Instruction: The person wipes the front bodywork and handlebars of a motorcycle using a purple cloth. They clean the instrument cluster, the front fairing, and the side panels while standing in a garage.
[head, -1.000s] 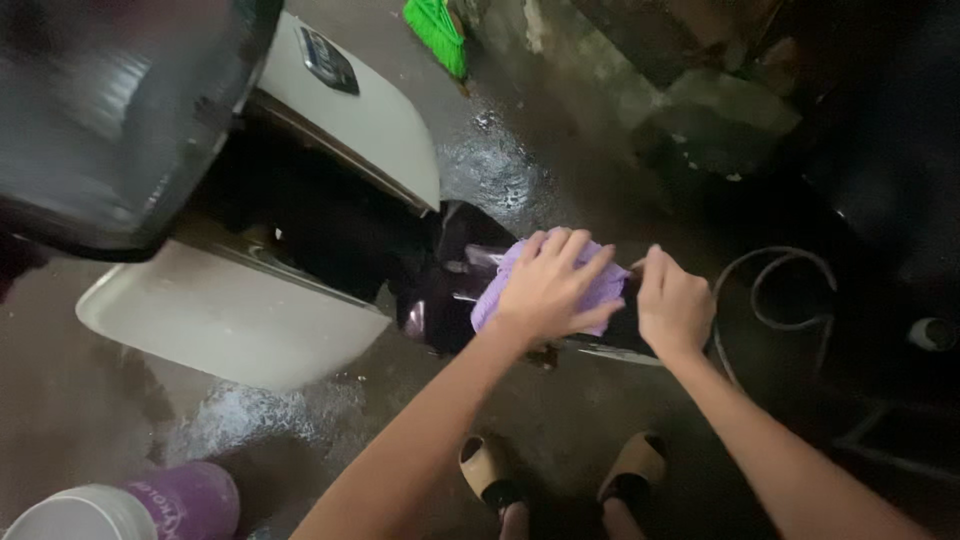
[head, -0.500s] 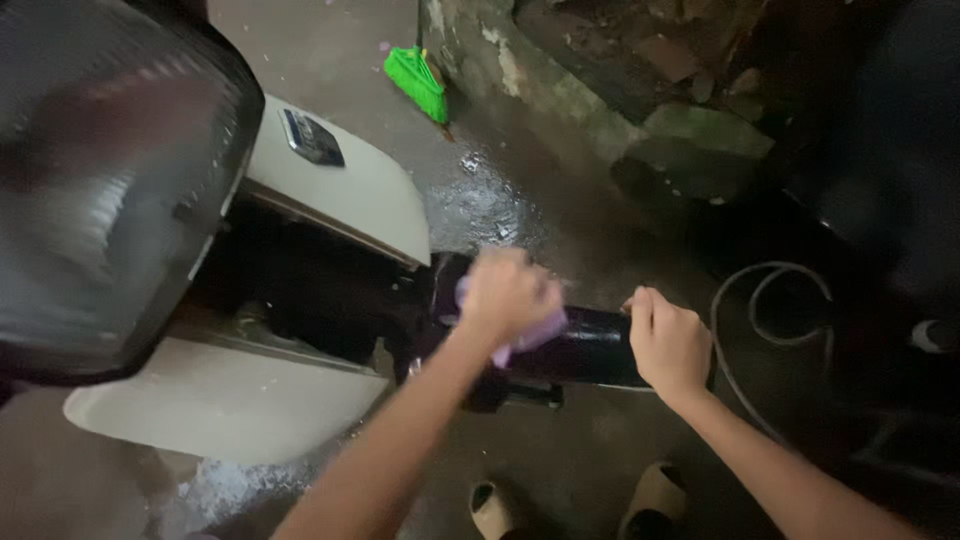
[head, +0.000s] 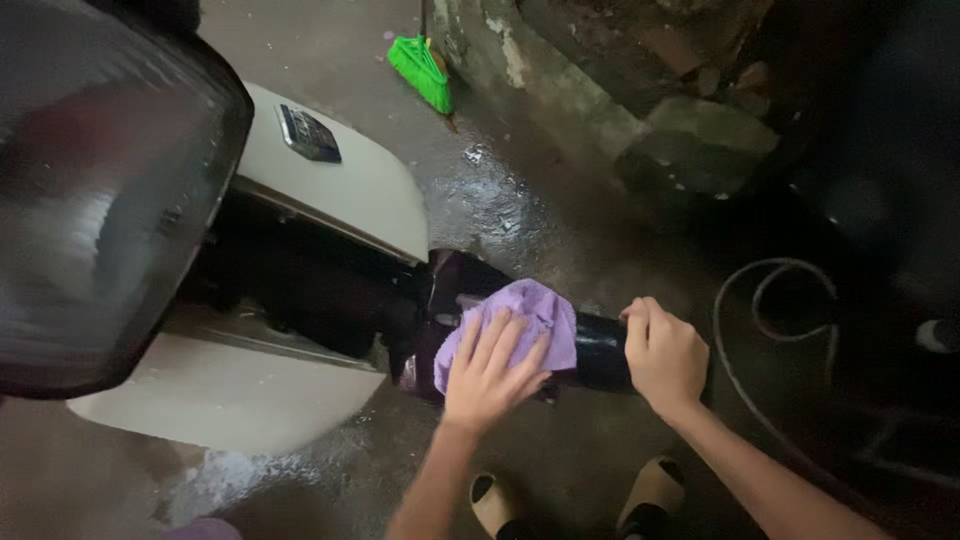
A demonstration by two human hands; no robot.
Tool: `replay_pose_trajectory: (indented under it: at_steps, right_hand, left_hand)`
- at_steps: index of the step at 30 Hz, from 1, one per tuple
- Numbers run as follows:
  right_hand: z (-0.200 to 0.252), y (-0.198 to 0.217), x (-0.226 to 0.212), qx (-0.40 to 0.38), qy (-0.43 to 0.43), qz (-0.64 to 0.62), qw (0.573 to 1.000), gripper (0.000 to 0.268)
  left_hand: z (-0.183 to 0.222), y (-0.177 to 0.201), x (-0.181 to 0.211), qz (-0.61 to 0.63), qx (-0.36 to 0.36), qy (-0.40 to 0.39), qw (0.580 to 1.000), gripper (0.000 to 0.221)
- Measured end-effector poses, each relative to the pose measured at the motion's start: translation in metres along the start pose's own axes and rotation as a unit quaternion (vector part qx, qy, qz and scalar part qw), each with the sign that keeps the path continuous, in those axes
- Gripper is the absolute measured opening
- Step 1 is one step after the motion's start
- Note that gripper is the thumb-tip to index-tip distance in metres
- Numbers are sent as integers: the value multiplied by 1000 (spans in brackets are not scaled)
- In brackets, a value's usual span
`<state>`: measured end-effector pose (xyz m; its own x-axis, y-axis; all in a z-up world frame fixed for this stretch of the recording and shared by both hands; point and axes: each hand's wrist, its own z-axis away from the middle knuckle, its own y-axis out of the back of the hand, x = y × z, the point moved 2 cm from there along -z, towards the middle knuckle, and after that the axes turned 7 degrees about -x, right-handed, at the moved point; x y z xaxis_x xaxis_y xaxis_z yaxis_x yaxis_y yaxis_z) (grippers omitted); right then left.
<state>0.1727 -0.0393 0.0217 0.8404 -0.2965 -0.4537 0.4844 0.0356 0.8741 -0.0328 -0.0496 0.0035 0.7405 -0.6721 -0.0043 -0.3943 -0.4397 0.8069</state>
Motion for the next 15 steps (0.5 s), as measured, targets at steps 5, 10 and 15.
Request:
replay_pose_trajectory:
  at_steps: [5, 10, 15]
  right_hand:
    - [-4, -10, 12, 53, 50, 26, 997, 30]
    - [-6, -9, 11, 59, 66, 18, 996, 32]
    - [-14, -5, 8, 24, 46, 17, 998, 40]
  left_hand:
    - [78, -7, 14, -85, -92, 33, 991, 41]
    - [36, -4, 3, -89, -109, 24, 990, 42]
    - [-49, -5, -9, -35, -41, 61, 997, 24]
